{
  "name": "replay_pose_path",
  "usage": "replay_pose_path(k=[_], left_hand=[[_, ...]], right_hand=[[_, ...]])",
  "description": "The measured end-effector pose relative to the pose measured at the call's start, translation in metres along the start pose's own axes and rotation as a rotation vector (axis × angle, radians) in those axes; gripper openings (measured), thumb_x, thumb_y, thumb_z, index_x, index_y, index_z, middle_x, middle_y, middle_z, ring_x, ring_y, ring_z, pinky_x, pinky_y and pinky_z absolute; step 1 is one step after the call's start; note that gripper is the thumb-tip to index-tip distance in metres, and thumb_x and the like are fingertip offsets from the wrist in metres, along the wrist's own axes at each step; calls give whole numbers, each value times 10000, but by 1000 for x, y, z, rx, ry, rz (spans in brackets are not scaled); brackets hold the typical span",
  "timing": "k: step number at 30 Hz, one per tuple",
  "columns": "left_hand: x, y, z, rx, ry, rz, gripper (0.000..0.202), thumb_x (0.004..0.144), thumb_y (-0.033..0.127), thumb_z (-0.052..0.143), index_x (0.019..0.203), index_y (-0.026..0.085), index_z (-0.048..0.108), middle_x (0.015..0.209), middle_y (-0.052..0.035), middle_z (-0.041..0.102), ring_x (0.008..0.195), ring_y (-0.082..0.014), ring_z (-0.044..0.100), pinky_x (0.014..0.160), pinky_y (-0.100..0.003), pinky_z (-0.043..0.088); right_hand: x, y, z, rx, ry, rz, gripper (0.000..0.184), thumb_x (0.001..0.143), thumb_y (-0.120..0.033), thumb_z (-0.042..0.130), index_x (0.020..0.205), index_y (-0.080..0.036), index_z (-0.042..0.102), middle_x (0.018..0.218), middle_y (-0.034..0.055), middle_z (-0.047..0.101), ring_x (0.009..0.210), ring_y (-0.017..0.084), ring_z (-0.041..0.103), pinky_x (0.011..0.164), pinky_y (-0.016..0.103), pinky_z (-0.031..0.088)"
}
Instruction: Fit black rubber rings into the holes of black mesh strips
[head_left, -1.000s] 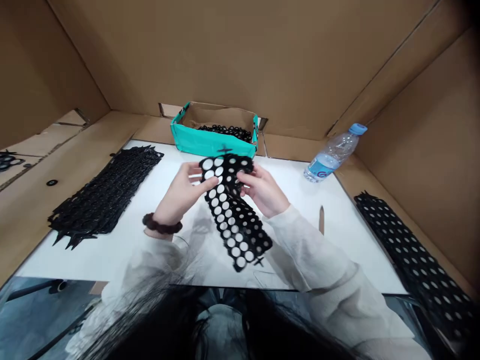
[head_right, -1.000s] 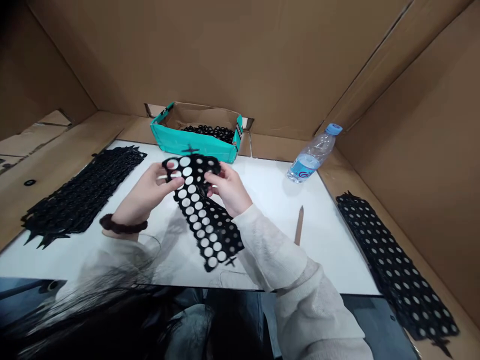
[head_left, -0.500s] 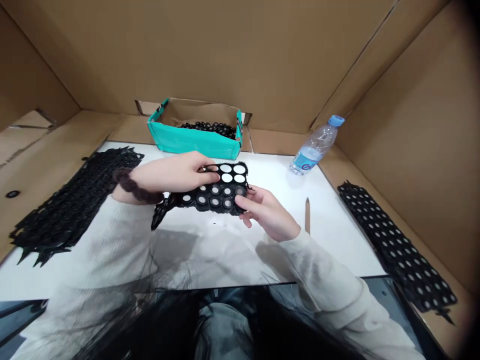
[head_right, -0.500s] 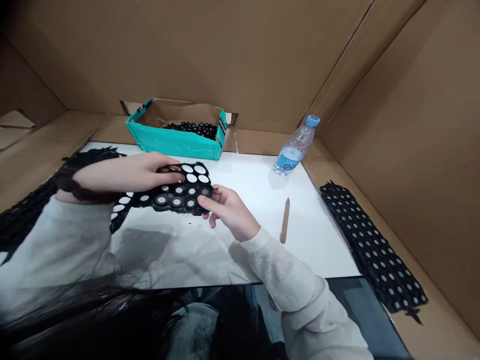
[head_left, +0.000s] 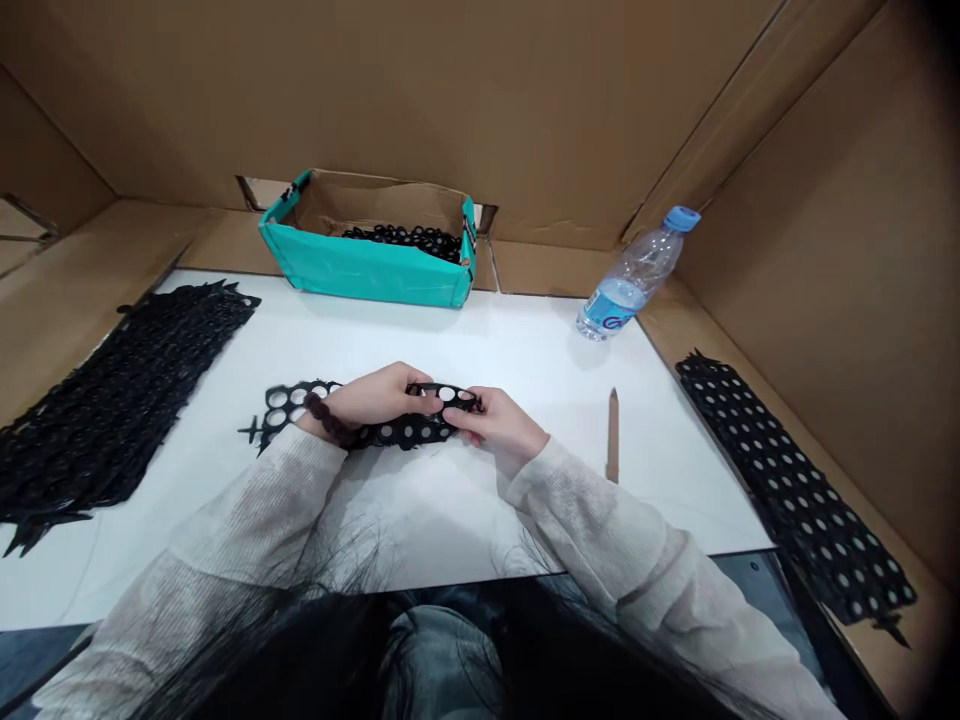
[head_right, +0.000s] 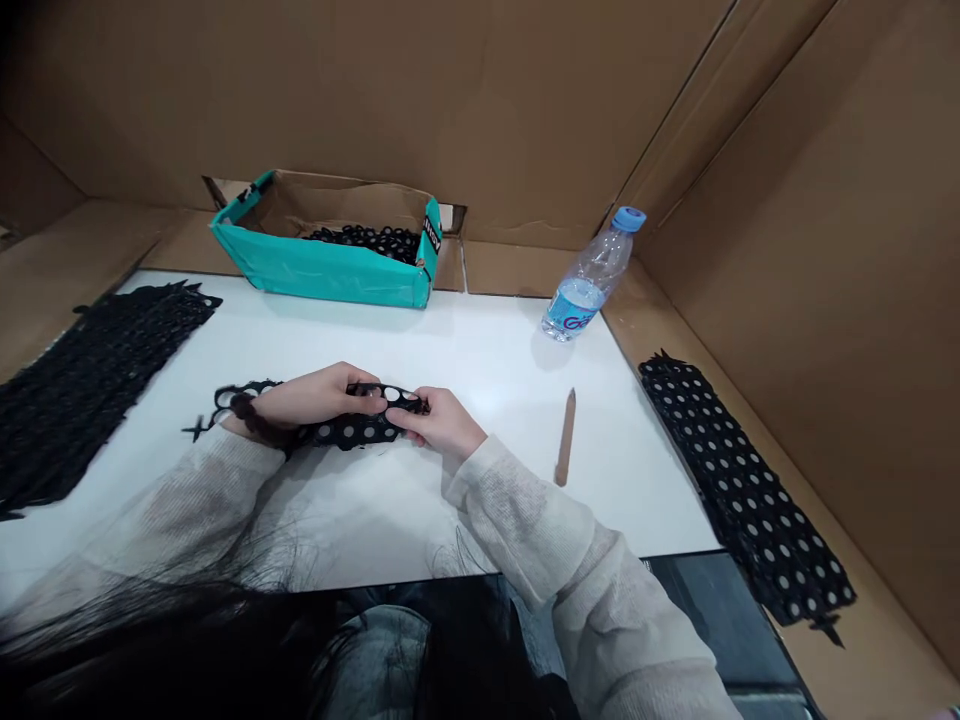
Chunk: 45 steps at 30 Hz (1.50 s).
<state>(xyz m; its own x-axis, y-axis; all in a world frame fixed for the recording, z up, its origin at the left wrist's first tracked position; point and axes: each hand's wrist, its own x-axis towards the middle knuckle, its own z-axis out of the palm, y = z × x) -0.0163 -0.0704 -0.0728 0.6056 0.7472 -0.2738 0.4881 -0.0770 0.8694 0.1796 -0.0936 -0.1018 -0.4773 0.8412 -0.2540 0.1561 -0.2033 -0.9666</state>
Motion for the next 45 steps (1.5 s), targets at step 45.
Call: replay_pose_path(k=[45], left_hand=[[2, -5, 11, -153, 163, -164, 313, 667, 460, 644, 703, 153, 600, 627, 16, 584, 577, -123, 501, 522, -236, 341]], right_hand=[[-4, 14, -8, -266, 558, -447, 140, 763, -256, 569, 871, -190, 628, 797, 18, 656, 631, 108, 617, 580, 249, 535]])
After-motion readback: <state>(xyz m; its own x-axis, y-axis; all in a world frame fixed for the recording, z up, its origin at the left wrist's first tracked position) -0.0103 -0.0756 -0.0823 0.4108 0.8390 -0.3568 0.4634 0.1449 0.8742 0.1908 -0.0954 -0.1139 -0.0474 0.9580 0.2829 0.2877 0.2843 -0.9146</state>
